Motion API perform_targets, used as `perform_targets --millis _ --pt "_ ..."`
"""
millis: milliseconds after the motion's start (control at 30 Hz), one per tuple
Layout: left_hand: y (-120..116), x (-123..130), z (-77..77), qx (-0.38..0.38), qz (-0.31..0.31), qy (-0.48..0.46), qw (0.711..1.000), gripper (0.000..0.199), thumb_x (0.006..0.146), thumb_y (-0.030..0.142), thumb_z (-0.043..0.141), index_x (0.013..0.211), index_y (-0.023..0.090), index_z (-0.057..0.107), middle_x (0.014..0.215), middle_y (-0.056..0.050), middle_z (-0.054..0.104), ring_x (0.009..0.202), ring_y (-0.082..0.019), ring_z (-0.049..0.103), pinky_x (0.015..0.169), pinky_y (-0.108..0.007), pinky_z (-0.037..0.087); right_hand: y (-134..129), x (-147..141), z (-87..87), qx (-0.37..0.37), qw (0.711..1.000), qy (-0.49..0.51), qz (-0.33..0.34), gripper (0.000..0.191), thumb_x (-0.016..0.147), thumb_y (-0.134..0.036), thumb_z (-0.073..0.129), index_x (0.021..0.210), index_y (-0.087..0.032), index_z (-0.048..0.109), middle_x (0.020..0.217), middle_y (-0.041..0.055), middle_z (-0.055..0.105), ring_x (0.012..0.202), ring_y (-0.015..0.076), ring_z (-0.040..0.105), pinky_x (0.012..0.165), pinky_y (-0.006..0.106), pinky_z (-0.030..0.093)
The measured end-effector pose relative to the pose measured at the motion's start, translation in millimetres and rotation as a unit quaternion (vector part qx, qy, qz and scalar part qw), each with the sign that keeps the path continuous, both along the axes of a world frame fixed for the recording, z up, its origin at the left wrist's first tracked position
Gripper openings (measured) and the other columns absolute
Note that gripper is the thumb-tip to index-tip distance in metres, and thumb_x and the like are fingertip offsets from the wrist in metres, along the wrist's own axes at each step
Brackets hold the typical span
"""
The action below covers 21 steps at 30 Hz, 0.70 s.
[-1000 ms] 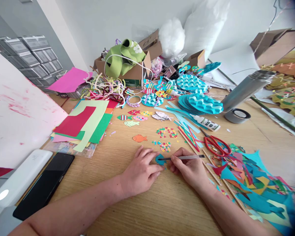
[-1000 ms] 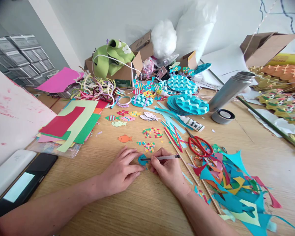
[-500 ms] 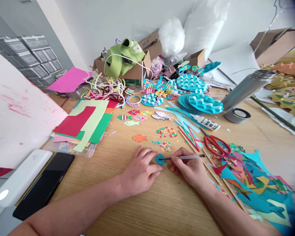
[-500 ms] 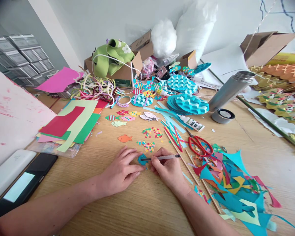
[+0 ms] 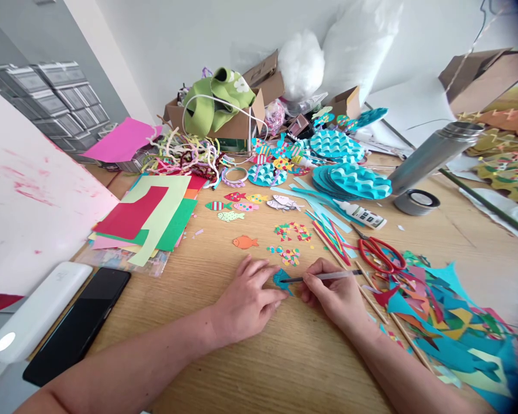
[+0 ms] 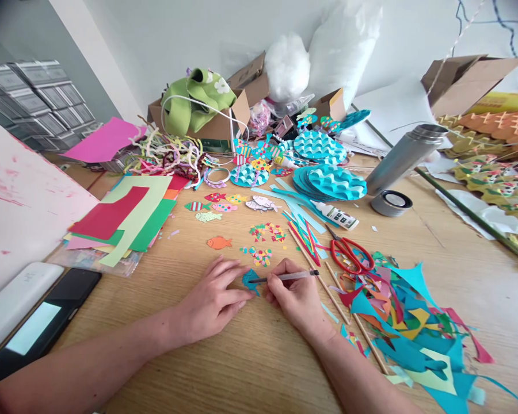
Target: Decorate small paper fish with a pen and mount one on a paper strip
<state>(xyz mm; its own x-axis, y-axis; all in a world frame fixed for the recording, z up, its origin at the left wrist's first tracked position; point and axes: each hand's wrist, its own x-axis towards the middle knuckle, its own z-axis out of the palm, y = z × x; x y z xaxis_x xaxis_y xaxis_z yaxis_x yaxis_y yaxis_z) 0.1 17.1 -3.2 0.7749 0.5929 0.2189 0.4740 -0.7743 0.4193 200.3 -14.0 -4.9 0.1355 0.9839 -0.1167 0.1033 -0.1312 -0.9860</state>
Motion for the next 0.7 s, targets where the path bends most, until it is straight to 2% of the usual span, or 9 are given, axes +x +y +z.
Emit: perform_targets --millis 367,700 --pt "-0.2 0.0 0.3 0.004 -0.003 0.002 1.0 0.023 0.093 0.025 0.054 0.105 0.028 0.073 0.134 -0.007 0.056 0.126 -0.026 0.043 0.111 -0.055 0.029 -0.8 -0.1 0.5 -0.002 1.0 -0.004 0.006 0.025 0.074 -0.04 0.068 0.063 -0.021 0.054 0.047 -0.0002 0.062 0.039 0.0127 0.055 0.038 0.021 0.042" --pt "-0.1 0.0 -0.7 0.008 -0.004 -0.001 1.0 0.023 0.092 0.023 0.055 0.105 0.028 0.073 0.133 -0.007 0.056 0.126 -0.027 0.043 0.111 -0.054 0.03 0.4 -1.2 1.9 -0.013 1.0 0.0 0.004 0.027 0.072 -0.041 0.069 0.062 -0.022 0.053 0.047 -0.0001 0.062 0.039 0.0132 0.055 0.038 0.022 0.042"
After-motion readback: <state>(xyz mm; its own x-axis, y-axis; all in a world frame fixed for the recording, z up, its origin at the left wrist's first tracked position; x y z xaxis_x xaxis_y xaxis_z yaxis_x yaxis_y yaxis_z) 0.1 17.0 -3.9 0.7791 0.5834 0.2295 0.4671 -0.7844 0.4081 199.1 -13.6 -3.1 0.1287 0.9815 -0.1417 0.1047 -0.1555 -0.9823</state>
